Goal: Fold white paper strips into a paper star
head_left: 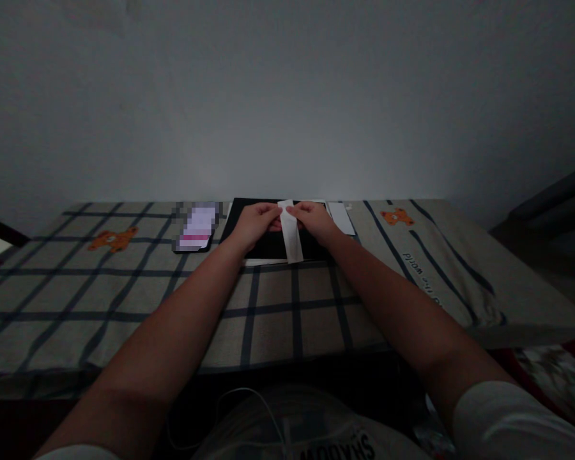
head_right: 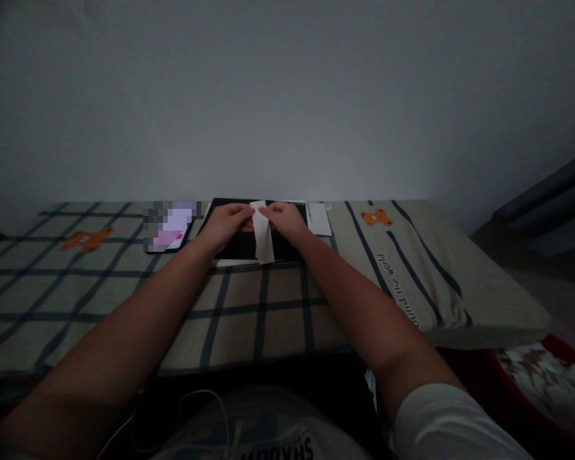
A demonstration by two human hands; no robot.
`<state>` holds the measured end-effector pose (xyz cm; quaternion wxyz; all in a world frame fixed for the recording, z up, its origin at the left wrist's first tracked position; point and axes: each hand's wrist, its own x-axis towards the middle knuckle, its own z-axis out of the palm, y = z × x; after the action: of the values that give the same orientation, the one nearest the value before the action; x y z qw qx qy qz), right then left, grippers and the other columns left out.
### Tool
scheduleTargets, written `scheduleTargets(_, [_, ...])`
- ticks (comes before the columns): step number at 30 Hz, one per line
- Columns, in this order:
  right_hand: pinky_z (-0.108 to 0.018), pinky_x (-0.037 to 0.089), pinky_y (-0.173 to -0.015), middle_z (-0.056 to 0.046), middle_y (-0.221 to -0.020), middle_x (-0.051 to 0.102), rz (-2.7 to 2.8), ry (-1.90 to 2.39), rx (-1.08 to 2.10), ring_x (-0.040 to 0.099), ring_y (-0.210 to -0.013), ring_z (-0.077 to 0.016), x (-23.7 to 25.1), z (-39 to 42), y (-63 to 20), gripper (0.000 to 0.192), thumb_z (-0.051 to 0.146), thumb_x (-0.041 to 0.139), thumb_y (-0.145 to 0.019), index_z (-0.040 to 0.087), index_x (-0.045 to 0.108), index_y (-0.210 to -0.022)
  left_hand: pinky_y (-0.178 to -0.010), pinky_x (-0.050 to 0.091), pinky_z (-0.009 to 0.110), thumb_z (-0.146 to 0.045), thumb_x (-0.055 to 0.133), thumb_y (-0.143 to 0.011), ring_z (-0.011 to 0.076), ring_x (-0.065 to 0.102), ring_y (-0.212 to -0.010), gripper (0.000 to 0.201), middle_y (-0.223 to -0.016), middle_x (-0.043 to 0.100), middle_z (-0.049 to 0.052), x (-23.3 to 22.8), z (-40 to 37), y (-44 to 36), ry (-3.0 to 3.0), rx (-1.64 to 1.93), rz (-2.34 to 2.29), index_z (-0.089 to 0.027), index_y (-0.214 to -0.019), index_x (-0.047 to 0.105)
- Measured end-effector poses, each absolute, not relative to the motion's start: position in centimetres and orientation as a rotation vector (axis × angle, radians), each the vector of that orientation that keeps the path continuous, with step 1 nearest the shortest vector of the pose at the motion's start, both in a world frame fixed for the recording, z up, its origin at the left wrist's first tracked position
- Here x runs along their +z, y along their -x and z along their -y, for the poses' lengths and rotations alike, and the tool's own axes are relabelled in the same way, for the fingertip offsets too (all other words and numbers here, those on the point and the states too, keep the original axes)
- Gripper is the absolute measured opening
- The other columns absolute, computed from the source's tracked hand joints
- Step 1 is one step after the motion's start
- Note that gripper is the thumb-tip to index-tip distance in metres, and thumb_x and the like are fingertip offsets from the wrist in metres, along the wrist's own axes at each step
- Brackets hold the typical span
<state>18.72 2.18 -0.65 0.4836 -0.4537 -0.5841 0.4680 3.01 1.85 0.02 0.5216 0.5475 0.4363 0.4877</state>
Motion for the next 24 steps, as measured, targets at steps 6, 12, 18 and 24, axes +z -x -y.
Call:
scheduleTargets(6, [-0.021,0.038,-0.049,0.003,-0.059,0.055,1.402,1.051,1.188,0.045,-0.05,-0.0069,-1.02,-2.52,-18.84,0.025,0.04,0.063,-0.074,0.016,0.061,-0.073,-0.056,0.051,0.022,-0.019,0.061,-0.08,0.0099,0.059,-0.054,0.009,-0.065,0.065,0.004,-0.18,-2.17,-2.97,-1.291,1.171,-1.069,-0.012,-0.079,0.066])
scheduleTargets(12, [-0.022,0.037,-0.049,0.003,-0.057,0.053,1.405,1.077,1.158,0.043,-0.049,-0.0069,-0.82,-2.38,-18.85,0.022,0.037,0.065,-0.073,0.016,0.06,-0.07,-0.059,0.052,0.023,-0.019,0.06,-0.08,0.0103,0.059,-0.055,0.01,-0.065,0.065,0.004,-0.13,-2.09,-3.02,-1.276,1.164,-1.061,-0.012,-0.077,0.066])
scheduleTargets(18, [-0.021,0.036,-0.049,0.003,-0.057,0.052,1.404,1.088,1.177,0.043,-0.05,-0.007,-0.72,-2.22,-18.79,0.023,0.037,0.066,-0.073,0.016,0.058,-0.068,-0.06,0.054,0.025,-0.02,0.059,-0.081,0.0115,0.061,-0.057,0.011,-0.066,0.066,0.005,-0.07,-2.01,-3.03,-1.292,1.166,-1.072,-0.012,-0.077,0.066])
scheduleTargets(24, [-0.021,0.034,-0.048,0.004,-0.056,0.051,1.422,1.073,1.206,0.041,-0.049,-0.0069,-1.22,-2.67,-18.91,0.026,0.04,0.065,-0.073,0.017,0.056,-0.068,-0.06,0.054,0.025,-0.019,0.056,-0.082,0.0117,0.061,-0.057,0.014,-0.065,0.065,0.005,0.07,-1.78,-3.11,-1.314,1.16,-1.062,-0.013,-0.074,0.066])
